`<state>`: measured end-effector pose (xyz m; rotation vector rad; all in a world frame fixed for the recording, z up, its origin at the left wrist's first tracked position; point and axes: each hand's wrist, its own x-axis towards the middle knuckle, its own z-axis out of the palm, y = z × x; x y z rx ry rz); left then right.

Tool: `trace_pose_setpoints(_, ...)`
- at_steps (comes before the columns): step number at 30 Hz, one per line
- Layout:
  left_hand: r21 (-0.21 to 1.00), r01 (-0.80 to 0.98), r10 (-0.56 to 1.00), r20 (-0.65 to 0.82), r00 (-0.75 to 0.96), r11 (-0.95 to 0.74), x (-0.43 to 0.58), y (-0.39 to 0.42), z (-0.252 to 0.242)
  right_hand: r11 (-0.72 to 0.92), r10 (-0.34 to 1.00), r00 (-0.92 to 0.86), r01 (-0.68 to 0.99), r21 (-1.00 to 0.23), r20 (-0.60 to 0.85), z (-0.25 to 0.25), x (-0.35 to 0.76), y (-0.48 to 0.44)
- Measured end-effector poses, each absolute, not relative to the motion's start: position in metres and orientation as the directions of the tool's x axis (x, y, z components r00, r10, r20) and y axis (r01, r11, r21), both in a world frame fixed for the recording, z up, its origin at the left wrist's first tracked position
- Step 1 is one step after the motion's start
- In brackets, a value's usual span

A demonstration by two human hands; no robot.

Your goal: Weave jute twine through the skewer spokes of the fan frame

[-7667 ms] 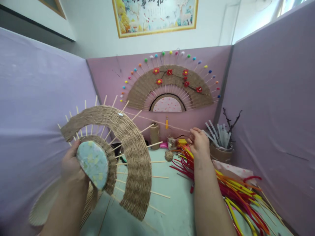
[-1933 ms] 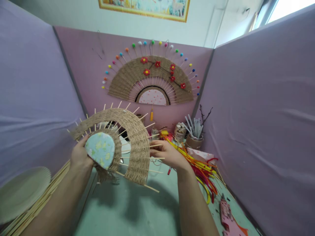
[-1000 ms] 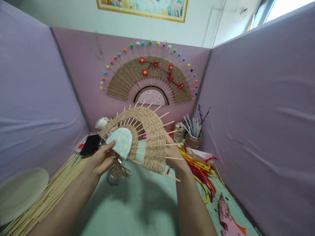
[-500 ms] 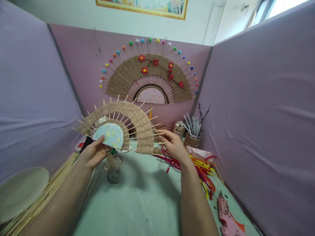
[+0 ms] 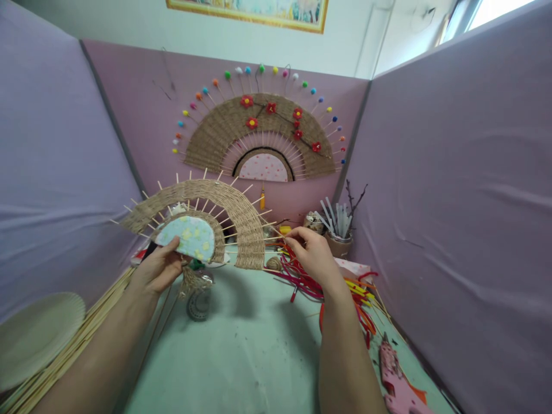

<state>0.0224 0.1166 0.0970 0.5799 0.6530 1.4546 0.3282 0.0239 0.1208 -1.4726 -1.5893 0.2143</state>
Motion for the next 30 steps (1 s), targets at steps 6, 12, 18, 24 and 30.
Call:
trace_pose_setpoints(6,0.692,-0.719,0.998,-0.067,0.02,0.061,0.024,0.115,0.101,0.313,0.905,0.073,0.551,-0.773,0.419,0.125,0.328,0.021)
trace_pose_setpoints(12,0.649,-0.756,0.996,-0.083,0.045,0.088,0.025,0.112,0.106,0.284,0.948,0.047,0.327,-0.901,0.316,0.115,0.331,0.028)
trace_pose_setpoints(18,0.619,-0.777,0.993,-0.094,0.075,0.118,0.029,0.106,0.11,0.273,0.955,-0.196,0.272,-0.923,0.224,0.114,0.313,0.031)
trace_pose_setpoints(24,0.616,-0.78,0.993,-0.092,0.067,0.11,0.029,0.105,0.113,0.208,0.972,-0.156,0.214,-0.954,0.177,0.122,0.305,0.025)
trace_pose_setpoints(30,0.631,-0.772,0.994,-0.109,0.01,0.077,0.026,0.11,0.109,0.243,0.969,-0.128,0.35,-0.905,0.211,0.122,0.312,0.022)
